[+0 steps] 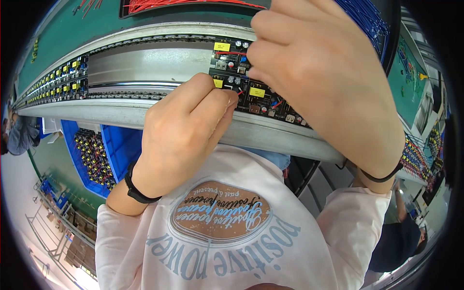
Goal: The person picks up red and blue wires from trays and inserts them into circuit boards on an assembly line. After populating the boards, the person pushes the row of boards along the track to reach new ones.
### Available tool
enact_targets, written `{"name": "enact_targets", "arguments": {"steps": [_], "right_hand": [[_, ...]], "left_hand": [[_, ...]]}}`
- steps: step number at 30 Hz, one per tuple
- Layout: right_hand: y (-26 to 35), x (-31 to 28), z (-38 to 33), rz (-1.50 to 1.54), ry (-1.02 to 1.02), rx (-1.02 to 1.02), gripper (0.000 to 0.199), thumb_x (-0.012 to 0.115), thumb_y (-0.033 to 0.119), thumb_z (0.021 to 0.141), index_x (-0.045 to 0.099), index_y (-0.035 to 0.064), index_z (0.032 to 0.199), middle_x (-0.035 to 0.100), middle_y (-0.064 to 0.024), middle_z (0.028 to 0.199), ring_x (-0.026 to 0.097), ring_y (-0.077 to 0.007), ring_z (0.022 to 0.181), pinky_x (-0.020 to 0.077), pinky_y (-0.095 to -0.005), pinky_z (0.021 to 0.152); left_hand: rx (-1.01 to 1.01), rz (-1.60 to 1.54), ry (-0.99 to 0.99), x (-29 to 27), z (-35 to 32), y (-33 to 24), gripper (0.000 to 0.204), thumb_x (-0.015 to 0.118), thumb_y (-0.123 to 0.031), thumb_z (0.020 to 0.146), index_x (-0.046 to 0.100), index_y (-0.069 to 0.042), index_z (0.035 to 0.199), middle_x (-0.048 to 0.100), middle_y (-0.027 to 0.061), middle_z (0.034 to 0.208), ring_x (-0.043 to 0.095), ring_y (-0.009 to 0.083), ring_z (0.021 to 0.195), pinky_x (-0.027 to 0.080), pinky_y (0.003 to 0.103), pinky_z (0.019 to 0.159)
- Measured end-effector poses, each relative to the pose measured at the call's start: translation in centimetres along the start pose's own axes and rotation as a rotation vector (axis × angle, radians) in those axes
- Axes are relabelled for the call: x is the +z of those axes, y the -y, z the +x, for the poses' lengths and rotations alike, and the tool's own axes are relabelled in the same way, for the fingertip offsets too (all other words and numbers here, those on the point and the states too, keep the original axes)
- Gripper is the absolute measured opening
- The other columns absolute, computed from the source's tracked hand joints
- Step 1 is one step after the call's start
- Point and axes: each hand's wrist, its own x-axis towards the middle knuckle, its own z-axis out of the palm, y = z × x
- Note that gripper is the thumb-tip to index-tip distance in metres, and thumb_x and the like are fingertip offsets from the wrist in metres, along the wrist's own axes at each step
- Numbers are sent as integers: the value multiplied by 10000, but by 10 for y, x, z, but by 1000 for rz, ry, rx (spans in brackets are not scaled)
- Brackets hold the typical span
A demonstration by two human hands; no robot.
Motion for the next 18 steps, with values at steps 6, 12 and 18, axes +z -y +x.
{"name": "enact_targets", "arguments": {"steps": [6,12,18], "right_hand": [[-3,-13,-6,17,11,55,97,678,125,726,664,52,787,615,-48,849,608,-223,898,484,-346,817],[-6,-20,-9,21,10,80,92,678,124,729,663,51,783,617,-52,842,612,-227,887,488,-348,806],[-8,-29,-17,4,9,129,88,678,123,732,663,50,779,620,-55,834,617,-230,877,491,-349,795]], "left_hand": [[-6,-11,11,3,1,-1,197,778,-50,773,685,-79,945,550,60,821,626,244,666,508,363,563],[62,69,-2,5,8,-2,183,788,-35,784,716,-70,949,536,61,786,598,229,638,471,358,542],[92,111,21,3,14,-8,172,811,-48,795,731,-68,946,530,65,765,590,242,625,459,363,538]]}}
